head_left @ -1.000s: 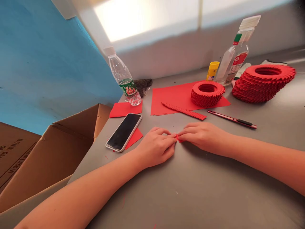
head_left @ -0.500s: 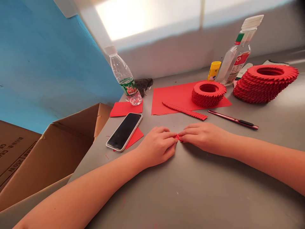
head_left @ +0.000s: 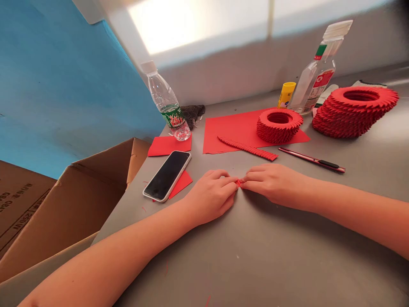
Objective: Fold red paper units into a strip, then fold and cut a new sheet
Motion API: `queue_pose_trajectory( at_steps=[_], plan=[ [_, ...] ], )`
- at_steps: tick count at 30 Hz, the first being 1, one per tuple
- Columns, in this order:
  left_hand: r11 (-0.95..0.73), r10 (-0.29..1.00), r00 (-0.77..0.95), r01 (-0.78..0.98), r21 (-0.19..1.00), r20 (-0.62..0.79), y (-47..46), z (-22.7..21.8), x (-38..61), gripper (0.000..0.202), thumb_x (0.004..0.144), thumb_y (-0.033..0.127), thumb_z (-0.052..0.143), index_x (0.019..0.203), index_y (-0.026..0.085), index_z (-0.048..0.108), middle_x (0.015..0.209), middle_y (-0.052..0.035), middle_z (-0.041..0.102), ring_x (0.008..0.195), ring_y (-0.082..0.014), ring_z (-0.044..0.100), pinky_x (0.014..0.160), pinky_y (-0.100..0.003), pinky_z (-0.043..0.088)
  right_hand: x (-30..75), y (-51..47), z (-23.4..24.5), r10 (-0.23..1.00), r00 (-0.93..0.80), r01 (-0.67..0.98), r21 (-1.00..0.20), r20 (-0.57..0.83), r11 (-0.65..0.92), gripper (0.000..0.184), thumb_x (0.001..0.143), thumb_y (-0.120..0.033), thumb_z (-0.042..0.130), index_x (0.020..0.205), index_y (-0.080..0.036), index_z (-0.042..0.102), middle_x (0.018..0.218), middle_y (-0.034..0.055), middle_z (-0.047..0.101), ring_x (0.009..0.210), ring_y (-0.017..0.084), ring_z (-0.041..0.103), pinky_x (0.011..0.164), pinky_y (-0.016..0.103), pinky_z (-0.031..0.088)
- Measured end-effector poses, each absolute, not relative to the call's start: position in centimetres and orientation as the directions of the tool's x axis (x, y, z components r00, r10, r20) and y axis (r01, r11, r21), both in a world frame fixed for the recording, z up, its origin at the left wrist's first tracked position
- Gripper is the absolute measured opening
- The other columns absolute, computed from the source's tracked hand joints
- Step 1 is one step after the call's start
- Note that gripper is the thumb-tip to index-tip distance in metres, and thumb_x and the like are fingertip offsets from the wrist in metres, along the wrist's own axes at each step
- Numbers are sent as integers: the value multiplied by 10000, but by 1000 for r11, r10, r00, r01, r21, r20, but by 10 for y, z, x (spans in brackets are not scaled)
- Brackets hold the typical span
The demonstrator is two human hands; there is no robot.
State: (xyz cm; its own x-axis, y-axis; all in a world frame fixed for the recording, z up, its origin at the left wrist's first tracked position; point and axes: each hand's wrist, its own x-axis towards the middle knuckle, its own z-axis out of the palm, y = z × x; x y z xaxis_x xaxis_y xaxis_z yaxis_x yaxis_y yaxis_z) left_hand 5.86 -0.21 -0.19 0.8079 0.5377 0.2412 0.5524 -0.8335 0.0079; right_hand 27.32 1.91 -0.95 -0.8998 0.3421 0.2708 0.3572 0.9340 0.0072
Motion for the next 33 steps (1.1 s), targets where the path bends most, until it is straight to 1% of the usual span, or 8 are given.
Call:
queue_pose_trajectory(
  at_steps=[7,9,11,16,19,24,30,33],
  plan=[
    [-819,555,797,574,-11,239,-3,0,59,238,874,197,399,971,154,612,997,-45,658,899,-218,519,780,-369,441,275,10,3,402,-901,414,45,163,909,189,689,-17,483,679,-176,584,543,26,592,640,181,536,553,297,356],
    [-812,564,779,583,13,274,-2,-3,59,238,883,198,395,986,154,605,904,-46,671,868,-199,525,758,-344,449,276,8,6,447,-879,452,-9,165,892,186,688,-37,486,695,-176,608,560,31,601,622,177,541,545,294,361],
    [-816,559,764,577,47,323,0,-6,59,228,890,192,400,983,158,605,865,-40,675,832,-170,527,760,-311,457,277,8,6,514,-835,501,-118,195,858,219,701,-54,478,769,-183,642,640,38,628,635,166,553,556,282,382],
    [-835,526,749,544,79,403,4,-11,58,196,876,188,455,939,176,640,1022,-26,652,838,-152,508,800,-280,462,276,15,-4,664,-699,561,-371,265,740,226,793,-122,458,853,-194,663,782,42,647,753,156,571,653,265,437],
    [-844,508,755,533,63,414,4,-11,58,201,869,176,466,959,173,646,1032,-32,651,869,-163,512,813,-296,465,273,18,-12,658,-690,526,-414,303,743,216,834,-170,464,882,-197,673,857,52,653,798,154,572,704,268,447],
    [-851,497,769,522,54,402,3,-12,58,212,869,162,458,980,164,639,1015,-25,666,876,-164,526,811,-296,472,271,17,-14,626,-721,489,-423,296,763,218,847,-196,475,877,-198,690,863,53,658,792,160,575,704,276,450],
    [-849,513,767,520,96,386,3,-11,58,214,872,158,449,993,162,625,1034,-15,661,816,-151,525,775,-278,476,268,15,-10,699,-668,512,-522,257,682,174,811,-182,528,837,-204,699,852,44,656,781,152,588,707,260,457],
    [-838,534,761,534,112,368,3,-10,58,220,882,166,432,1004,160,614,957,-21,675,799,-145,537,758,-263,471,268,15,-10,721,-643,507,-563,256,652,156,800,-198,549,838,-211,699,845,38,657,787,151,585,712,256,458]
  ],
)
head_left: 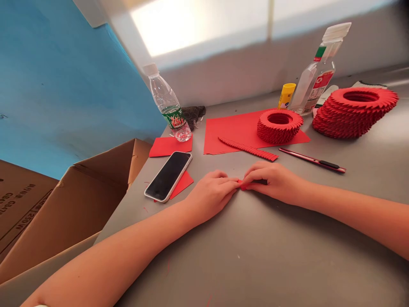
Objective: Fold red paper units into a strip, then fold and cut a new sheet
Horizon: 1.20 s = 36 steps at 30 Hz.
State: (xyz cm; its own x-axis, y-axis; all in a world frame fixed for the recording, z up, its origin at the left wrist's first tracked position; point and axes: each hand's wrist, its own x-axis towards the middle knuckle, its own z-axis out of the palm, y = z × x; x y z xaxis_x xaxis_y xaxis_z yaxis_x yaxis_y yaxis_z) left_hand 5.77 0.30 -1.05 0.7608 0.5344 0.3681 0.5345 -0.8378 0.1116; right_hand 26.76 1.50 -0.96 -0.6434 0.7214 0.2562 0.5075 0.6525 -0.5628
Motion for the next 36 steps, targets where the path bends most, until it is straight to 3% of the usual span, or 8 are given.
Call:
queue_pose_trajectory(
  at_steps=[3,8,13,19,25,29,32,36],
  plan=[
    [-821,562,756,560,113,337,2,-10,58,222,884,175,422,997,160,612,837,-25,677,806,-153,548,761,-268,462,267,15,-11,730,-633,509,-573,258,643,163,798,-213,555,870,-226,700,841,36,655,799,156,575,707,261,456],
    [-833,544,774,543,102,324,1,-7,58,230,862,147,431,1005,163,610,918,-13,670,833,-170,529,784,-286,451,266,18,-16,741,-624,564,-514,246,646,188,790,-259,574,931,-244,699,838,51,627,817,185,534,730,313,440],
    [-819,572,782,559,130,249,0,-4,56,310,799,63,408,1029,138,601,871,-42,659,873,-179,534,787,-273,459,265,17,-15,749,-621,568,-524,233,634,199,801,-311,556,926,-252,700,836,52,610,821,185,523,729,318,429],
    [-811,583,782,577,97,220,0,-4,56,365,774,38,365,1056,137,575,877,-69,645,887,-174,545,772,-277,468,265,14,-12,787,-581,602,-541,209,588,231,806,-187,480,837,-220,707,802,46,617,790,170,529,703,291,423],
    [-834,544,815,552,19,199,-3,-1,58,362,789,27,354,1067,136,559,919,-59,656,906,-198,536,764,-319,464,266,15,-13,672,-694,567,-380,259,731,287,774,-99,443,845,-201,701,821,64,607,779,180,507,702,309,409],
    [-819,565,807,574,0,173,-6,1,59,375,779,23,362,1069,152,563,1012,-50,644,895,-205,524,761,-345,465,269,14,-6,640,-738,582,-277,215,764,315,742,-55,443,776,-217,711,762,52,617,740,184,499,663,314,397],
    [-800,592,772,597,58,231,-5,-3,59,323,809,63,379,1031,170,588,998,-33,649,851,-177,521,767,-313,468,272,14,-3,667,-723,601,-313,180,736,317,727,-42,448,738,-219,711,744,37,626,726,176,501,640,299,401],
    [-681,713,626,725,101,315,-1,-10,59,247,861,278,468,1040,175,602,995,-57,635,903,-206,504,804,-351,460,273,15,-5,707,-685,609,-393,179,689,308,740,-53,439,735,-208,705,786,33,639,755,172,517,680,300,419]
  ],
)
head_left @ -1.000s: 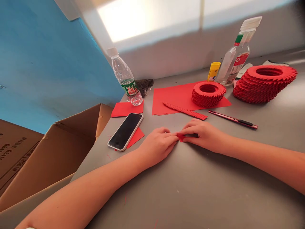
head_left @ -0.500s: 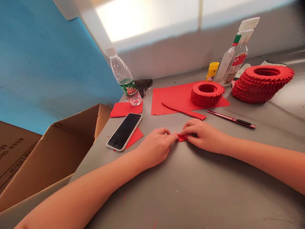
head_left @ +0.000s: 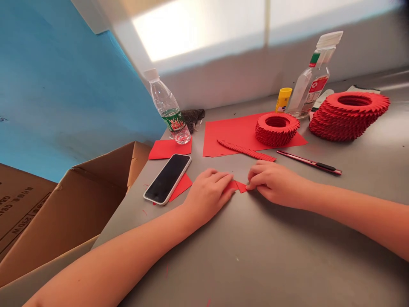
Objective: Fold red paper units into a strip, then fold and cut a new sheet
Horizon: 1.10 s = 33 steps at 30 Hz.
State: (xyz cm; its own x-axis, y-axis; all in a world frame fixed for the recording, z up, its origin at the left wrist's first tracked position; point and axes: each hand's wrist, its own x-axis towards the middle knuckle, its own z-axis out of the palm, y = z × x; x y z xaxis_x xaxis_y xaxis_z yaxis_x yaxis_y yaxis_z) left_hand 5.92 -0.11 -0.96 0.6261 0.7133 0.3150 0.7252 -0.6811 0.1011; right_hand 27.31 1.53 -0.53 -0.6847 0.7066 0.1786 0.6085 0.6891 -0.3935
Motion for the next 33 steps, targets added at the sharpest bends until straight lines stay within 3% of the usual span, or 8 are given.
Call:
queue_pose_trajectory(
  at_steps=[5,9,14,18,22,24,27,33],
  plan=[
    [-628,776,573,739,244,262,0,-10,60,216,863,299,481,983,202,631,1020,-61,579,948,-199,493,852,-365,444,266,14,-8,808,-555,628,-536,200,564,213,793,-176,491,842,-207,695,841,44,641,833,177,546,743,297,431],
    [-619,785,567,705,345,251,0,-11,61,167,855,247,498,954,211,628,1015,-46,578,965,-185,491,875,-353,432,261,13,-10,808,-549,621,-542,215,566,228,792,-380,554,881,-229,698,829,53,608,801,185,536,721,316,427],
    [-560,828,512,755,342,228,0,-11,60,232,828,280,544,1043,219,604,1070,-60,566,1031,-226,470,888,-410,408,260,13,-12,811,-554,636,-531,191,560,214,761,-338,599,918,-218,682,844,51,601,805,186,524,739,326,408],
    [-560,825,522,705,435,217,0,-7,62,109,812,241,565,907,213,612,999,-29,582,983,-187,488,872,-351,410,258,12,-10,854,-508,603,-661,113,447,110,752,-288,583,800,-220,654,758,5,628,748,161,535,666,281,409],
    [-505,858,483,724,470,178,-1,-2,64,19,789,206,584,798,192,576,804,0,593,830,-165,498,733,-299,423,255,8,-9,856,-515,517,-781,44,351,104,764,-223,514,709,-209,602,681,-28,622,644,122,536,588,242,400],
    [-448,891,425,775,446,158,-1,-2,65,120,782,287,599,727,186,562,740,0,584,778,-174,485,679,-303,403,255,8,-10,863,-502,499,-797,54,340,65,749,-212,515,718,-202,571,667,-28,609,621,117,526,570,236,398],
    [-406,913,382,812,419,145,-1,-4,64,199,797,354,571,689,188,557,714,0,576,754,-176,474,655,-304,377,255,9,-14,862,-497,519,-763,96,385,40,746,-195,505,741,-203,544,661,-23,593,610,120,507,555,236,383],
    [-465,884,412,813,350,220,-1,-7,62,114,814,313,554,818,210,601,777,0,606,781,-176,490,694,-316,369,256,10,-17,764,-595,629,-448,250,636,135,787,-183,479,735,-196,603,710,27,587,711,160,487,672,287,355]
  ],
)
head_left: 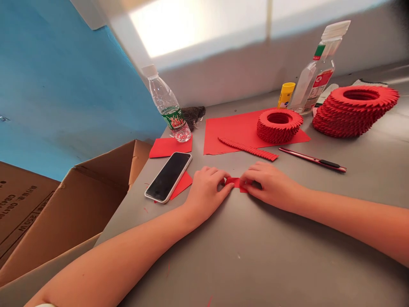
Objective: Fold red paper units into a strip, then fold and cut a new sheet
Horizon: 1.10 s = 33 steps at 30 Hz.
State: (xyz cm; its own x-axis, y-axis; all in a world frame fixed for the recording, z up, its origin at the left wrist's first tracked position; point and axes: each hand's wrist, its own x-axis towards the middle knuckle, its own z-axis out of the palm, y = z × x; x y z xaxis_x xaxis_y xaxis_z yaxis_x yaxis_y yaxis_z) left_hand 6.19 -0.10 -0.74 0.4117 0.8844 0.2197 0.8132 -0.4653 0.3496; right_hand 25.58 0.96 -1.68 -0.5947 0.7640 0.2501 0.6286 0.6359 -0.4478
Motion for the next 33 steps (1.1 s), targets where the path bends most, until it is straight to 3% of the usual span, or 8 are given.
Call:
queue_pose_trajectory(
  at_steps=[6,14,20,33],
  plan=[
    [-567,811,487,792,228,325,-2,-9,60,132,846,295,523,881,213,619,850,-9,653,854,-185,526,760,-333,364,258,10,-16,759,-605,683,-332,240,650,172,828,-275,473,862,-194,621,799,54,575,769,182,490,731,318,361],
    [-728,661,633,671,141,402,-1,-16,59,187,892,222,452,888,214,639,818,11,700,818,-131,606,721,-280,398,261,12,-16,762,-606,676,-357,227,644,135,823,-292,499,816,-203,600,788,37,576,769,180,490,709,307,364],
    [-812,548,709,579,77,444,1,-16,57,181,879,263,483,915,229,657,949,2,691,827,-123,604,737,-269,426,261,14,-17,757,-605,664,-369,247,651,157,828,-304,499,886,-207,608,797,43,582,776,186,492,727,316,369],
    [-825,516,738,565,19,435,0,-12,57,171,888,238,470,868,203,636,947,14,695,838,-124,627,753,-268,411,262,13,-17,743,-628,663,-340,231,667,202,843,-287,481,890,-202,658,809,60,575,784,190,481,735,324,377]
  ],
)
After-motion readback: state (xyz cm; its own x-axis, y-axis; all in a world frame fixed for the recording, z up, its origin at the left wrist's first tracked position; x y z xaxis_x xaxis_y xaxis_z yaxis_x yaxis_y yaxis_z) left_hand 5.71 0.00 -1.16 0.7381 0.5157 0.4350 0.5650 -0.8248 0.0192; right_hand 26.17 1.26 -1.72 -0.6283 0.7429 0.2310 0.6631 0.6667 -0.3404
